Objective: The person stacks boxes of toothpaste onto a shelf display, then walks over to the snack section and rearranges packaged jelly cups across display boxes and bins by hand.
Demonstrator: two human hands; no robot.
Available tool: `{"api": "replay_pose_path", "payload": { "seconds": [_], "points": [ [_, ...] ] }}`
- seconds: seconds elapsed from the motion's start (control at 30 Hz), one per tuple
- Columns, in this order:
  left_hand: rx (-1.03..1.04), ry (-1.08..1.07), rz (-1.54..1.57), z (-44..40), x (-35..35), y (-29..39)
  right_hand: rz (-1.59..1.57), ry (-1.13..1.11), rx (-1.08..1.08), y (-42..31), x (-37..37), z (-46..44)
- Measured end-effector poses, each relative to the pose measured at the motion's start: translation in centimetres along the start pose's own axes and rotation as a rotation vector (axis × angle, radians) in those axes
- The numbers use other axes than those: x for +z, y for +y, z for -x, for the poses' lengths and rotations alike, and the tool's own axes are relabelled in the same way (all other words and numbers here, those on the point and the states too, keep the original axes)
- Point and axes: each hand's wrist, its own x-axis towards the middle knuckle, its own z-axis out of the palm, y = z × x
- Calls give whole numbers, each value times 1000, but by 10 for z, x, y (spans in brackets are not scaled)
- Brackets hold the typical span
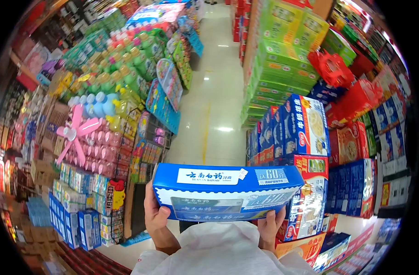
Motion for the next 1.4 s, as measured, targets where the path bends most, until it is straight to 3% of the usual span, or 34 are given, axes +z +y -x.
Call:
{"api": "replay_pose_path", "payload": {
  "seconds": [0.2, 0.27, 0.4, 0.47, 0.5, 0.67, 0.77, 0.83, 0.87, 0.93, 0.97, 1.03, 1.17, 1.2, 1.27, 1.33, 1.4],
  "points": [
    [-63, 298, -26, 6, -53, -3, 87, -13, 236, 16, 60, -33],
    [-74, 274, -34, 3, -74, -5, 106, -116, 192, 29, 78, -46],
    [6, 486, -79, 13, -122, -15, 121, -211, 218, 48, 120, -45],
    [-146, 545, -252, 19, -140, 12, 147, -292, 331, 50, 145, -37],
    [-172, 590, -235, 21, -151, 14, 172, -358, 262, 60, 159, -35],
    [-96, 676, -146, 73, -246, -18, 211, -646, 524, 136, 210, -4],
    [-45, 846, -281, 121, -298, -56, 262, -850, 482, 193, 233, 18],
    [30, 1098, -258, 148, -325, -73, 351, -1040, 347, 215, 263, 33],
    [12, 1073, -400, 168, -344, -81, 370, -1081, 362, 226, 273, 41],
    [84, 1400, -196, 204, -360, -106, 590, -1261, 213, 247, 290, 61],
    [118, 1400, -160, 222, -367, -107, 599, -1310, 222, 256, 300, 70],
    [196, 1483, -214, 245, -383, -102, 715, -1480, -30, 272, 329, 92],
    [363, 1678, -355, 295, -420, -85, 622, -1688, -97, 290, 408, 141],
    [410, 1751, -369, 305, -428, -79, 615, -1705, -101, 293, 426, 154],
    [423, 1638, -317, 327, -442, -68, 421, -1708, -99, 299, 459, 179],
    [383, 1779, -674, 321, -450, -48, 405, -1692, -159, 321, 477, 203],
    [311, 1785, -781, 326, -459, -60, 492, -1608, -264, 353, 482, 223]
  ]
}}
